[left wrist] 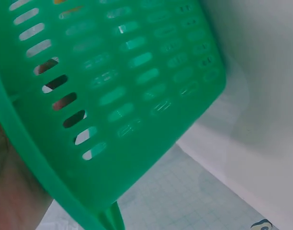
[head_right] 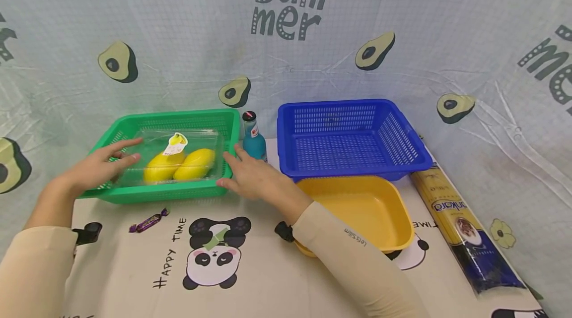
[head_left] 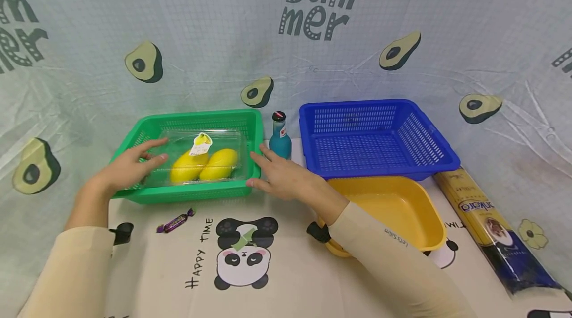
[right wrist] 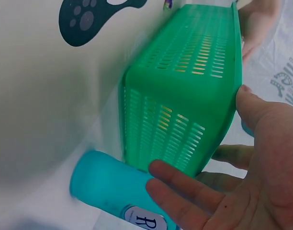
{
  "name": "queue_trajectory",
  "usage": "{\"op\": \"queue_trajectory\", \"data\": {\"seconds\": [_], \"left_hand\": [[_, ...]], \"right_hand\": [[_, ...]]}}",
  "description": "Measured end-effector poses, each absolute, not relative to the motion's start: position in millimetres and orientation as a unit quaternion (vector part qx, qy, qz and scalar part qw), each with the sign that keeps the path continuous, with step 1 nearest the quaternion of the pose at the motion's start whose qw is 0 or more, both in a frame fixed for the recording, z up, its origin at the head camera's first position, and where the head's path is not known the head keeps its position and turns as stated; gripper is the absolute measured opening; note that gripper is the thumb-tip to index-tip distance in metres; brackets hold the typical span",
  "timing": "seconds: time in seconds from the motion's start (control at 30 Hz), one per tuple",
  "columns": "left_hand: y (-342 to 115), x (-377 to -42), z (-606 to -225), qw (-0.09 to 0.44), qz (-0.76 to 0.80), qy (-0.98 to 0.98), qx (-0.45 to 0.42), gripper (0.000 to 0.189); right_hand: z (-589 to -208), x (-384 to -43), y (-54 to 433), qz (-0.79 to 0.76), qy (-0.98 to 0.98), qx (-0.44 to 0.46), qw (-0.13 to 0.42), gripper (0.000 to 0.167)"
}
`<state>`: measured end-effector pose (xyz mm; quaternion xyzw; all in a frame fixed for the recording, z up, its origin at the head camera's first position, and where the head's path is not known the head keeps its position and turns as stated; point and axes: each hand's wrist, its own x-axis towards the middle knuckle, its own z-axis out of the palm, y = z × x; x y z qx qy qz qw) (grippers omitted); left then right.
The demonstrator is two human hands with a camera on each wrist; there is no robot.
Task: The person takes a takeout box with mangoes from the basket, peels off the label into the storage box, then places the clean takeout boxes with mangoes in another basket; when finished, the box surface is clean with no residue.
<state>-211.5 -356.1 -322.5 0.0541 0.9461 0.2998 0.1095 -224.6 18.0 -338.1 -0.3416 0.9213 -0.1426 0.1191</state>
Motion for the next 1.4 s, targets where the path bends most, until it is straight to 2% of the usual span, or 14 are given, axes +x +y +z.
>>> {"op": "queue_trajectory", "data": {"seconds": [0.67, 0.87, 1.2, 1.4], "left_hand": [[-361, -201, -305, 0.065, 0.321, 0.944, 0.049, 0.062], [-363, -193, -297, 0.038, 0.331, 0.942, 0.045, 0.061], [-371, -176, -271, 0.024, 0.324, 0.945, 0.041, 0.060], [-375, -162, -266, -0.015, 0.309, 0.950, 0.030, 0.059]], "right_hand": [[-334, -227, 17, -0.124, 0.924, -0.339, 0.123, 0.080], [-332, -227, 17, -0.118, 0.925, -0.340, 0.124, 0.080], [-332, -227, 18, -0.125, 0.924, -0.341, 0.120, 0.078], [-332, -225, 19, -0.129, 0.921, -0.348, 0.117, 0.076]]}}
